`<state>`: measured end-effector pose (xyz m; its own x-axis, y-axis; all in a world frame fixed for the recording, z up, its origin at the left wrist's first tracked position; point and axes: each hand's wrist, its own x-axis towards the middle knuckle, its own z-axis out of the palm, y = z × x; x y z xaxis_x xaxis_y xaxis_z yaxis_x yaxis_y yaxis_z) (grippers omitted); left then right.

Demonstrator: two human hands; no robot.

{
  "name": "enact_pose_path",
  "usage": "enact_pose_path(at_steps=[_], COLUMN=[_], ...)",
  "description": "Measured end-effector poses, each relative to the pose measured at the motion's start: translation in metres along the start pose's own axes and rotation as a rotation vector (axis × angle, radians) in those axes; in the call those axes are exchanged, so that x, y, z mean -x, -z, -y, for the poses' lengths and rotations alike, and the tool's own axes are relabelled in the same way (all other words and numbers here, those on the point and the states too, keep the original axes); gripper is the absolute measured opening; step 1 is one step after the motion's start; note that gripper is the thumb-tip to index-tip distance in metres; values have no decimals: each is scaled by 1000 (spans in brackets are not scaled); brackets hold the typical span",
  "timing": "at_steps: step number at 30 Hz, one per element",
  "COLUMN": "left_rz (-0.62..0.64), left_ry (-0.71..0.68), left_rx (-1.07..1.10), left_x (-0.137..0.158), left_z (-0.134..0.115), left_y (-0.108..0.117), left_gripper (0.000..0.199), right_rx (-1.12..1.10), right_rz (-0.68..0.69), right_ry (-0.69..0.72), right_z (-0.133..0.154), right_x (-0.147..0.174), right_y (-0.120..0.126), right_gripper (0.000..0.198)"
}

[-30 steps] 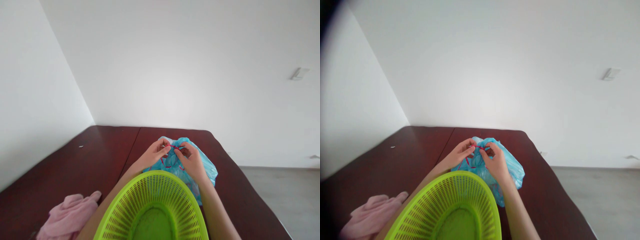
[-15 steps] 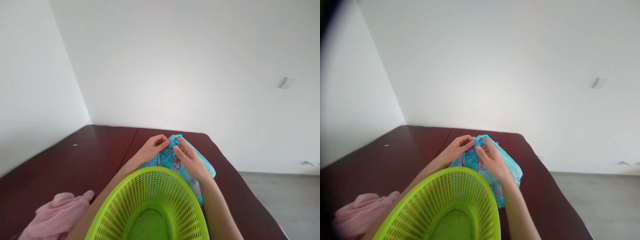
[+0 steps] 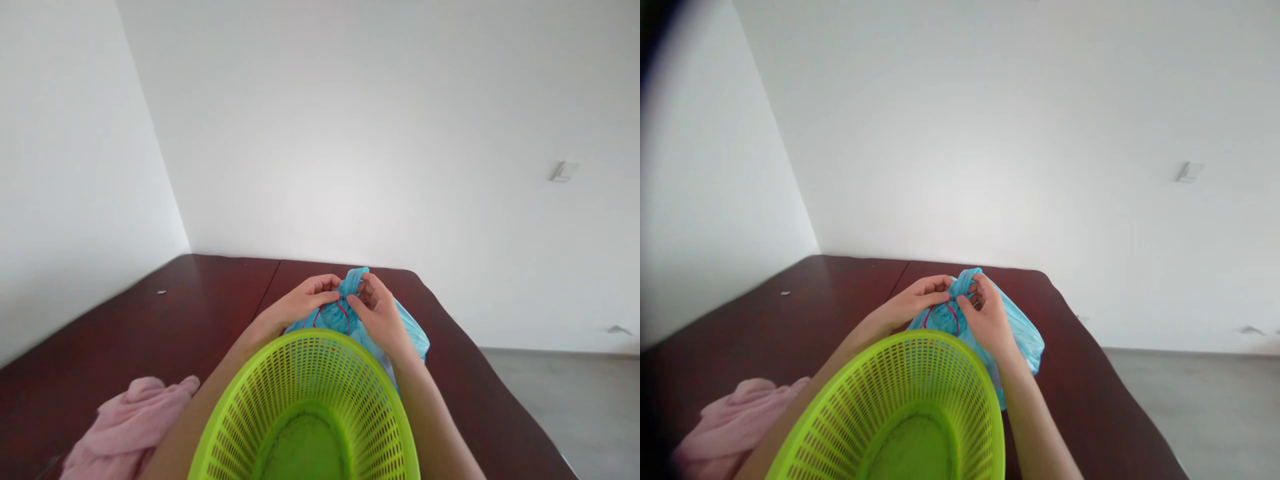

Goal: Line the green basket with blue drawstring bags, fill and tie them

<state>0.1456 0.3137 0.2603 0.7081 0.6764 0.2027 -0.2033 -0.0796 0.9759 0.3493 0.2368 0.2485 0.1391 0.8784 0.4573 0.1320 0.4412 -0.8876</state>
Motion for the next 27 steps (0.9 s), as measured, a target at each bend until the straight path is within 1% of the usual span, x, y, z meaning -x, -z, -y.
enact_pose_path(at_steps=[4,7,8,11,14,17,19,21,23,24,26,27], left_rz=[-17,-67,-103,-253,-383,-469,-506,-516,-537,-560,-574,-542], left_ry=[79,68,54,-7,-78,-80,-25,27,21,-14,-104,-134], left_rx=[63,93,103,129,158,289,395,441,416,380,230,105], left_x=[0,-2,-3,-5,-7,-12,-15,-17,-16,-15,-12,-9], left_z=[2,2,2,-1,-2,0,1,2,1,0,-4,-6], left_y=[-2,-3,-4,-5,-3,3,9,15,18,18,18,18], left_gripper=[31,26,25,25,27,33,35,35,37,40,46,49], right_rx=[-1,11,18,44,61,-67,-221,-369,-496,-540,-556,-539], right_rz=[9,-55,-81,-166,-312,-442,-514,-573,-620,-647,-689,-684], right_ry=[5,12,19,62,96,50,19,33,53,52,28,14], right_z=[1,2,2,5,11,15,17,17,15,13,10,10], right_x=[1,1,1,-1,-2,-1,-1,-2,-5,-7,-10,-12], right_y=[0,1,2,6,11,16,20,26,35,40,48,51], right_gripper=[41,41,38,17,13,13,13,13,16,18,18,18])
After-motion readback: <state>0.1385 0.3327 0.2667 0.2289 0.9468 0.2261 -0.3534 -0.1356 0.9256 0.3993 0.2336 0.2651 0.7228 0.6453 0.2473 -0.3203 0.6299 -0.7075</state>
